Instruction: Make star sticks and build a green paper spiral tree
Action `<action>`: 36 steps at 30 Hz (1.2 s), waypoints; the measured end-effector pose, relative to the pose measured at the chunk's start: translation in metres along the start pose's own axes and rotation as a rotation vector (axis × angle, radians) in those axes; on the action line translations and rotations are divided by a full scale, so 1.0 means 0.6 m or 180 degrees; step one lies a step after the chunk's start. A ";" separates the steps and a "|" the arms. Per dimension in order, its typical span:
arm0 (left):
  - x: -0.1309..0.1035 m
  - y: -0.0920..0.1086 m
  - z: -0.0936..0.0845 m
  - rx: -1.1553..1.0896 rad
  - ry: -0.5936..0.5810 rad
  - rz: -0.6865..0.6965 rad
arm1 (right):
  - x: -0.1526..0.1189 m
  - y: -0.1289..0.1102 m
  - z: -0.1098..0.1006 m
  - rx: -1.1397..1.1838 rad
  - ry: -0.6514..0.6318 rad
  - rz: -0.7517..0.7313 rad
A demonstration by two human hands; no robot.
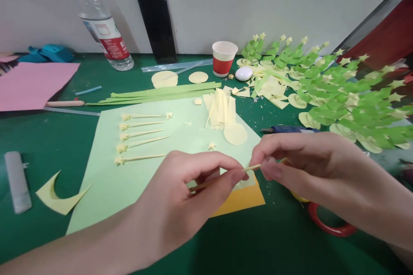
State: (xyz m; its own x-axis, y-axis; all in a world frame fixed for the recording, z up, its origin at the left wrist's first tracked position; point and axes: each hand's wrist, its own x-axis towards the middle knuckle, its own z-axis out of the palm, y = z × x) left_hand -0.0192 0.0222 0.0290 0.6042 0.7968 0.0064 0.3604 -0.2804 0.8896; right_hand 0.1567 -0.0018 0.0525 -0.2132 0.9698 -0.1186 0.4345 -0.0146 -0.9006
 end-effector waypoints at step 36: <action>0.000 -0.009 0.003 0.1070 0.0354 0.0765 | 0.003 0.015 0.001 -0.0141 0.0075 0.0499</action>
State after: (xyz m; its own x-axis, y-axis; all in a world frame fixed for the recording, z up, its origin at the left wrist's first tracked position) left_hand -0.0197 0.0226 0.0231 0.6255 0.7352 0.2611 0.4414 -0.6094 0.6587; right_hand 0.1597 -0.0006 0.0438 -0.1195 0.9619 -0.2460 0.4991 -0.1560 -0.8524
